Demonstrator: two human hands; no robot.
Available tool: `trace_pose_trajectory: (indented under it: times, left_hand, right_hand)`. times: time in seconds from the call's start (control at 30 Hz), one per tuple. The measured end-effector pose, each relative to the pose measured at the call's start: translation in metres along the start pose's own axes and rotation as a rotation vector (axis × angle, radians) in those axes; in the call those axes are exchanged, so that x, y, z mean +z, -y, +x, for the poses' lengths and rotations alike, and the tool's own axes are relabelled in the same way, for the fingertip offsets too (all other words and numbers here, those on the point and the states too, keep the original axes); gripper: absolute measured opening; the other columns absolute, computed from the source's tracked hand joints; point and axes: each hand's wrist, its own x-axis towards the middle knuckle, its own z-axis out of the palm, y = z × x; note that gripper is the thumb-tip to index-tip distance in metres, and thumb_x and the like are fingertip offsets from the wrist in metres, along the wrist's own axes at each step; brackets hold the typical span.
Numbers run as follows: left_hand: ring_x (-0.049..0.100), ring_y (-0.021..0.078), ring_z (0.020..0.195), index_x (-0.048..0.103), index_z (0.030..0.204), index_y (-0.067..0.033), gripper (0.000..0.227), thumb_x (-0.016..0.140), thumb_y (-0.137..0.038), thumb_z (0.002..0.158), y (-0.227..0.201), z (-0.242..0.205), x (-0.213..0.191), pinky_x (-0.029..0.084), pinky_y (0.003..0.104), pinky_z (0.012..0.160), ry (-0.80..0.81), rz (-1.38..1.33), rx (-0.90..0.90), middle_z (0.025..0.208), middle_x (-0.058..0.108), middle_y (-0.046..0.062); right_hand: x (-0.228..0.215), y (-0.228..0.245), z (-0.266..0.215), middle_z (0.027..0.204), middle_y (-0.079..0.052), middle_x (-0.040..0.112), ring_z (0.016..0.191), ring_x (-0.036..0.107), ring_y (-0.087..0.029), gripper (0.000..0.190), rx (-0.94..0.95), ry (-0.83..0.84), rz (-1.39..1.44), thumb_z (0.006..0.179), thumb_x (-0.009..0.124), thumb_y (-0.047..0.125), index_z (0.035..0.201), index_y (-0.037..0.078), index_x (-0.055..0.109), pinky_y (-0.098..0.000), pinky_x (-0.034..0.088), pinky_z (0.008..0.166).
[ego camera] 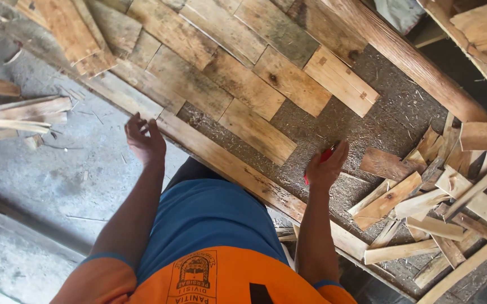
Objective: Arranging and trimming wooden slats to create a pattern on a floor-level surface.
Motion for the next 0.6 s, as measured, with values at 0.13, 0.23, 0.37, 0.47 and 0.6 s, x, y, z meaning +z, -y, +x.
trace_pose_trajectory:
  times: [0.13, 0.23, 0.37, 0.47, 0.6]
  left_hand:
    - [0.069, 0.0237, 0.104, 0.06, 0.133, 0.0013, 0.041, 0.073, -0.008, 0.096, 0.029, 0.044, 0.005, 0.061, 0.038, 0.08, -0.121, -0.145, -0.119, 0.126, 0.063, 0.017]
    - [0.068, 0.0229, 0.102, 0.056, 0.136, 0.0, 0.051, 0.075, -0.009, 0.091, 0.041, 0.088, 0.006, 0.061, 0.037, 0.083, -0.188, -0.198, -0.236, 0.13, 0.063, 0.016]
    - [0.06, 0.0314, 0.112, 0.042, 0.146, -0.0013, 0.073, 0.081, -0.011, 0.085, 0.066, 0.143, 0.006, 0.055, 0.041, 0.093, -0.291, -0.242, -0.11, 0.136, 0.056, 0.02]
    - [0.057, 0.0368, 0.122, 0.047, 0.144, -0.005, 0.075, 0.09, -0.026, 0.086, 0.082, 0.183, 0.009, 0.051, 0.048, 0.102, -0.332, 0.082, -0.018, 0.136, 0.056, 0.019]
    - [0.048, 0.0375, 0.123, 0.047, 0.141, -0.0103, 0.09, 0.091, -0.045, 0.071, 0.07, 0.228, 0.001, 0.043, 0.054, 0.103, -0.2, 0.334, -0.243, 0.137, 0.053, 0.014]
  right_hand:
    - [-0.005, 0.011, -0.019, 0.162, -0.036, 0.03, 0.153, 0.03, -0.051, 0.08, 0.005, 0.043, -0.017, 0.096, 0.068, 0.018, 0.161, -0.005, 0.026, -0.0553, 0.031, 0.126]
    - [-0.004, 0.015, -0.028, 0.164, -0.036, 0.03, 0.155, 0.026, -0.052, 0.082, -0.032, 0.041, -0.056, 0.094, 0.069, 0.017, 0.161, -0.006, 0.026, -0.0566, 0.029, 0.127]
    - [-0.005, 0.028, -0.043, 0.165, -0.032, 0.032, 0.157, 0.028, -0.049, 0.077, -0.098, -0.033, -0.076, 0.1, 0.069, 0.016, 0.161, -0.008, 0.028, -0.0551, 0.029, 0.131]
    - [-0.006, 0.054, -0.053, 0.164, -0.033, 0.03, 0.155, 0.029, -0.049, 0.079, -0.038, -0.019, -0.108, 0.097, 0.071, 0.016, 0.161, -0.008, 0.031, -0.0552, 0.031, 0.128]
    - [-0.005, 0.103, -0.063, 0.166, -0.034, 0.025, 0.151, 0.037, -0.046, 0.079, 0.007, -0.004, -0.012, 0.094, 0.069, 0.012, 0.161, -0.006, 0.031, -0.0485, 0.049, 0.113]
